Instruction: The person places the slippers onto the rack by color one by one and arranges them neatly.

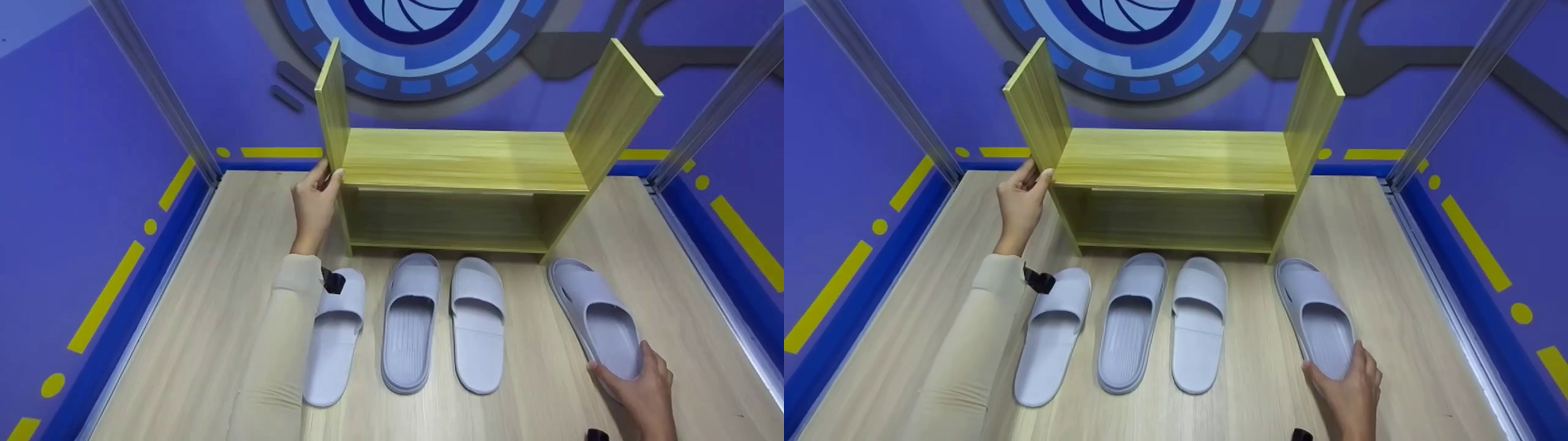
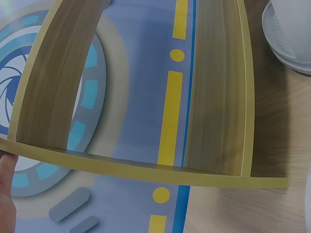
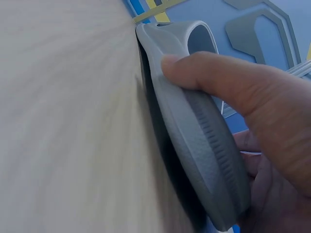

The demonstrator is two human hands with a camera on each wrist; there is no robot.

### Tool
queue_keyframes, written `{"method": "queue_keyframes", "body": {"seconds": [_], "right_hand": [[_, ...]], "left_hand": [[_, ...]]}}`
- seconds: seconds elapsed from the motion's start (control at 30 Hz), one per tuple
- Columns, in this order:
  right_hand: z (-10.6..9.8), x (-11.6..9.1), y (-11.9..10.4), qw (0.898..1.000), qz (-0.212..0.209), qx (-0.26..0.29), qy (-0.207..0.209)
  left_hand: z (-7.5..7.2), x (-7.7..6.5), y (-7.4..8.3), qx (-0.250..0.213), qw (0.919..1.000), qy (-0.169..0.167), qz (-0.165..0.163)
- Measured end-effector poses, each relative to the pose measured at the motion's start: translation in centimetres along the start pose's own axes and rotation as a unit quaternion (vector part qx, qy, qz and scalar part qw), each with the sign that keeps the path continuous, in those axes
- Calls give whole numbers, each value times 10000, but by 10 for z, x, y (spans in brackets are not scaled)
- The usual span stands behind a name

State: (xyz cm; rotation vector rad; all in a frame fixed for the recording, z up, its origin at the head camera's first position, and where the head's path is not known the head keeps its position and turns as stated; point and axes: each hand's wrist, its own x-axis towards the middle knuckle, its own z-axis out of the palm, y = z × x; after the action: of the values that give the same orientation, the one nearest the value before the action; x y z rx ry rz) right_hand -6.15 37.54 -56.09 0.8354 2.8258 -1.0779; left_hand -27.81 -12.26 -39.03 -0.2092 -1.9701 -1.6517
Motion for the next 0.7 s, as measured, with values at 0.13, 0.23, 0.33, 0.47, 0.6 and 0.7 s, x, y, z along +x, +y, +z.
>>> {"method": "queue_keyframes", "body": {"seconds": [0.13,0.23,0.33,0.47,0.6,0.7], "right_hand": [[3,-3,1,10000,24,41,64],[4,-4,1,9999,43,63,126],[6,-5,0,9998,41,80,176],[6,-5,1,9998,11,63,176],[5,-6,0,9999,-10,20,134],[3,-7,-1,10000,-3,7,81]], "left_hand": [[0,-1,7,-18,10000,20,-43],[0,-1,6,-8,10000,35,6],[0,-2,7,-4,10000,17,65],[0,-1,3,-12,10000,1,87],[2,3,-15,19,10000,32,21],[2,6,-26,57,10000,40,-38]]}}
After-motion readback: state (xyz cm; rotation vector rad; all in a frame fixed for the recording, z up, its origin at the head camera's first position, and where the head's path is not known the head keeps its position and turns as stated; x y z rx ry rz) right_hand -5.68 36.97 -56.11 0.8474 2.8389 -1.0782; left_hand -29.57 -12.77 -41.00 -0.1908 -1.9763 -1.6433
